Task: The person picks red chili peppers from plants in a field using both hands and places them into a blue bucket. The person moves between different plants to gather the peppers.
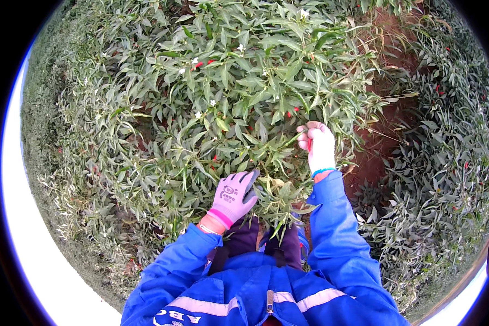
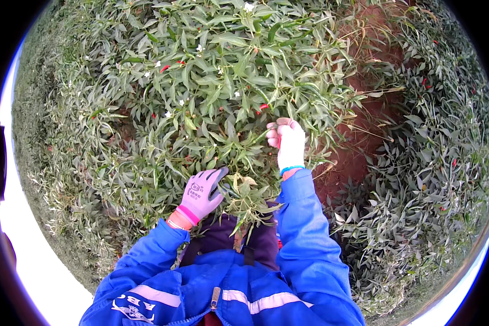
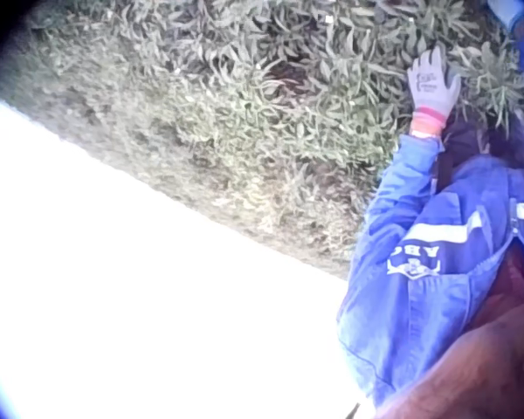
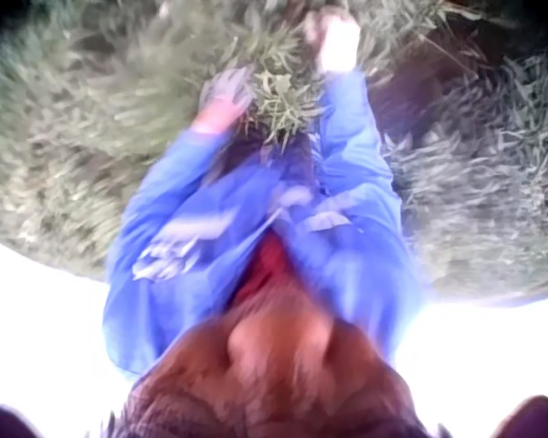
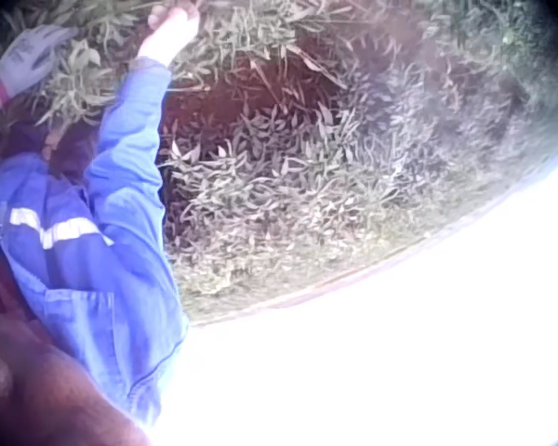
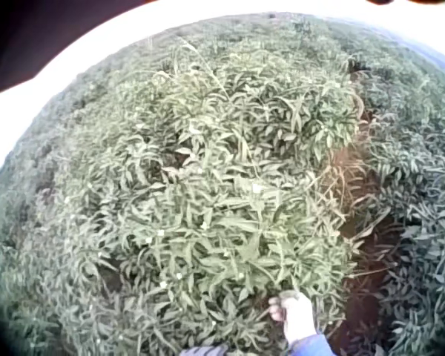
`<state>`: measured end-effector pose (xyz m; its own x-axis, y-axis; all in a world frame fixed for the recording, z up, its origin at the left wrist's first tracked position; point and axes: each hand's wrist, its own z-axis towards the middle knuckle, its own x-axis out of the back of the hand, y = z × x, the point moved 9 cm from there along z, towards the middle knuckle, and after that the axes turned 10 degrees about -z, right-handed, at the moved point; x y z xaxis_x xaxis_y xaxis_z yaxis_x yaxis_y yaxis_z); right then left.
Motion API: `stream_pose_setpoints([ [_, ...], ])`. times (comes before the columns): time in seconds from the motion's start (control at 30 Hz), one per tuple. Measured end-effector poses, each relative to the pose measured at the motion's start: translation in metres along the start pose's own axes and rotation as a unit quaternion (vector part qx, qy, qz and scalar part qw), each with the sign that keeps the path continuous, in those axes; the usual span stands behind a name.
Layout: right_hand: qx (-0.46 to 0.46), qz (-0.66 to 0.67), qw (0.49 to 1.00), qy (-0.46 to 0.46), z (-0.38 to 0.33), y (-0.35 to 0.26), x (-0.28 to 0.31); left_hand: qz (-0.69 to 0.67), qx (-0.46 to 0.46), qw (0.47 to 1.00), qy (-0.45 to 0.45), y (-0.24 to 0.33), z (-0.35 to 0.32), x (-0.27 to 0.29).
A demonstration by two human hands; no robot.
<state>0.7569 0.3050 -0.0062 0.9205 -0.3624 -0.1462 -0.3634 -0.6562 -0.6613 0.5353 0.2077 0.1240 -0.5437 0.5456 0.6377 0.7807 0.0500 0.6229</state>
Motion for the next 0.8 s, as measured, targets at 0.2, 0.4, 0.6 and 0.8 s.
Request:
stream_pose_setpoints([
  [0.2, 0.164, -0.384, 0.907, 0.047, 0.061, -0.012, -0.008, -0.027, -0.004, 1.0, 0.0, -0.001, -0.001, 0.002],
  [0.4, 0.28, -0.538, 0.795, 0.027, 0.104, -0.002, -0.013, -0.061, 0.001, 0.998, 0.007, -0.005, -0.009, 0.004],
  [0.6, 0.037, -0.302, 0.95, 0.074, 0.078, 0.001, -0.018, -0.095, -0.005, 0.995, 0.034, -0.003, -0.016, 0.016],
  [0.8, 0.115, -0.481, 0.869, 0.005, 0.04, -0.013, -0.028, 0.05, -0.011, 0.942, 0.333, -0.013, -0.021, 0.128],
])
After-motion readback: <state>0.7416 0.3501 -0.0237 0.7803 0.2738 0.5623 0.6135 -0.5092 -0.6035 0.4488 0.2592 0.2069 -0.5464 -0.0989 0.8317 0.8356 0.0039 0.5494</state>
